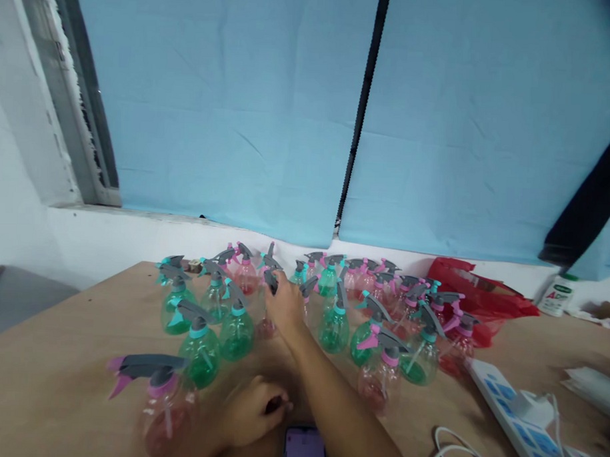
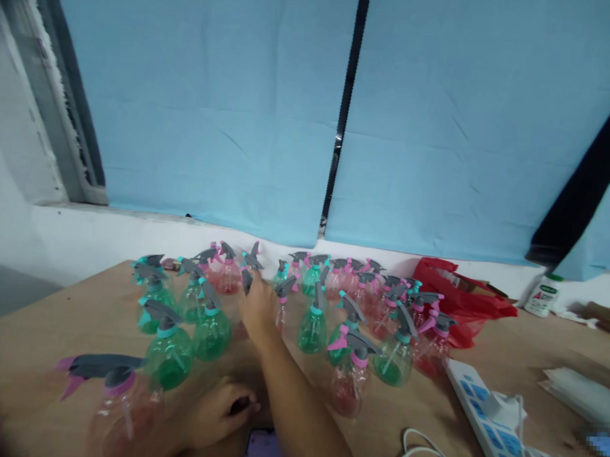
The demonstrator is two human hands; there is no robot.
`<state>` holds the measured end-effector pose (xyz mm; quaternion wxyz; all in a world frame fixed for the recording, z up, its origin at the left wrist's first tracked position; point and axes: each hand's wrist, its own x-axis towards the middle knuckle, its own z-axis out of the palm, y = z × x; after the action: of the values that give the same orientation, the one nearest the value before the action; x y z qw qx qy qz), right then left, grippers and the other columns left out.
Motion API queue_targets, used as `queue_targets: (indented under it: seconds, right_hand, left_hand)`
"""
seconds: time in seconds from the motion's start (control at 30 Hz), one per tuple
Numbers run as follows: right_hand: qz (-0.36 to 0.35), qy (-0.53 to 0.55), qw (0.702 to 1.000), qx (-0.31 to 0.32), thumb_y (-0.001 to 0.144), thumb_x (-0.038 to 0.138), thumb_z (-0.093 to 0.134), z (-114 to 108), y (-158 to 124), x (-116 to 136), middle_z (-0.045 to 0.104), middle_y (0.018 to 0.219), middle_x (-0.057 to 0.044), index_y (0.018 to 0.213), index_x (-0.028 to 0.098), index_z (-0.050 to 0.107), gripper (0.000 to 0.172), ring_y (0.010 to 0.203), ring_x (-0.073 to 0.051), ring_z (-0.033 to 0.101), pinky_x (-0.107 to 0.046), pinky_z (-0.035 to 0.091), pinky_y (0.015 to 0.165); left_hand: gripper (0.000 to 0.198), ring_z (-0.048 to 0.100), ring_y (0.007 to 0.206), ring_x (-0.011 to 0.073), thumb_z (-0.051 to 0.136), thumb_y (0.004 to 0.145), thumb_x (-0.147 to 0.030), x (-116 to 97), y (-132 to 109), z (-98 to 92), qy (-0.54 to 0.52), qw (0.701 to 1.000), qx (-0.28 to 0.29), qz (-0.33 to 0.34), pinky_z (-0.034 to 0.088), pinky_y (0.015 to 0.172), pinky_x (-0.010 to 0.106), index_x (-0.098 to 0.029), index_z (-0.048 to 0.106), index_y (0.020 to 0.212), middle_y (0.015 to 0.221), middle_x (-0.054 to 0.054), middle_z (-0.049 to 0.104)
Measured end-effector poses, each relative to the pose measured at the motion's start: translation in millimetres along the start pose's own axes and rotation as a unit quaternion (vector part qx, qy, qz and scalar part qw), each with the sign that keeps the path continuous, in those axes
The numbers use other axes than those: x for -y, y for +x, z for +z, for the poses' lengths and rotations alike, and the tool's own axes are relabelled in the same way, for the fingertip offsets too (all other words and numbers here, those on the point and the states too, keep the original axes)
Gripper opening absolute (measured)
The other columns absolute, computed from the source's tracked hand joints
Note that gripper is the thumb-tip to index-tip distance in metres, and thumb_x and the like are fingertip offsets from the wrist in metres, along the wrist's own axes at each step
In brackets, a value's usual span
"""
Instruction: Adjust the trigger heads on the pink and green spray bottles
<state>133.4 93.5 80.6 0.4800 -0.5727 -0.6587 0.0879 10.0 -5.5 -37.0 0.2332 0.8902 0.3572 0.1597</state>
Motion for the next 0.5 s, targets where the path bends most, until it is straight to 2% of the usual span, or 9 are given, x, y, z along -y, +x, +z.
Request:
queue_targets:
  seconds: [0.07, 0.13, 0.27, 0.5]
  right_hand:
    - [0.015, -0.019, 1.0, 0.006, 0.092, 0.033, 0.07, 1.7, 0.7, -3.5, 0.078, 0.102, -0.014, 0.134, 0.025, 0.065, 0.043, 0.089, -0.033, 0.072, -0.04, 0.05, 0.081]
    - [0.006, -0.018, 1.0, -0.004, 0.091, 0.03, 0.069, 2.0, -0.7, -5.8, 0.078, 0.101, -0.013, 0.127, 0.026, 0.069, 0.035, 0.09, -0.032, 0.072, -0.039, 0.05, 0.081]
    - [-0.045, 0.016, 0.998, -0.037, 0.092, 0.025, 0.065, -3.8, -7.8, -10.9, 0.079, 0.102, -0.008, 0.111, 0.026, 0.074, 0.021, 0.093, -0.026, 0.072, -0.035, 0.05, 0.087]
    - [-0.129, 0.089, 0.982, -0.105, 0.092, 0.026, 0.061, -20.0, -30.0, -33.0, 0.077, 0.105, -0.009, 0.109, 0.022, 0.074, 0.021, 0.1, -0.025, 0.069, -0.036, 0.051, 0.092]
  left_hand:
    - [0.036, 0.063, 0.07, 0.0184, 0.05, 0.103, -0.046, -3.4, 0.3, -2.5, 0.022, 1.0, -0.002, -0.009, 0.044, 0.072, 0.029, -0.024, 0.074, 0.089, 0.078, 0.003, 0.073]
    - [0.033, 0.063, 0.067, 0.0173, 0.05, 0.103, -0.043, -6.3, 0.4, -4.6, 0.041, 0.999, -0.003, -0.012, 0.042, 0.067, 0.028, -0.024, 0.074, 0.089, 0.076, 0.001, 0.073]
    - [0.027, 0.061, 0.066, 0.0157, 0.052, 0.101, -0.038, -7.9, 0.2, -6.3, 0.053, 0.999, -0.004, -0.004, 0.036, 0.061, 0.027, -0.024, 0.071, 0.087, 0.076, 0.0, 0.072]
    - [0.031, 0.057, 0.065, 0.0139, 0.049, 0.103, -0.041, -5.5, 0.9, -6.1, 0.05, 0.999, -0.006, 0.01, 0.033, 0.06, 0.026, -0.022, 0.064, 0.083, 0.071, -0.002, 0.066]
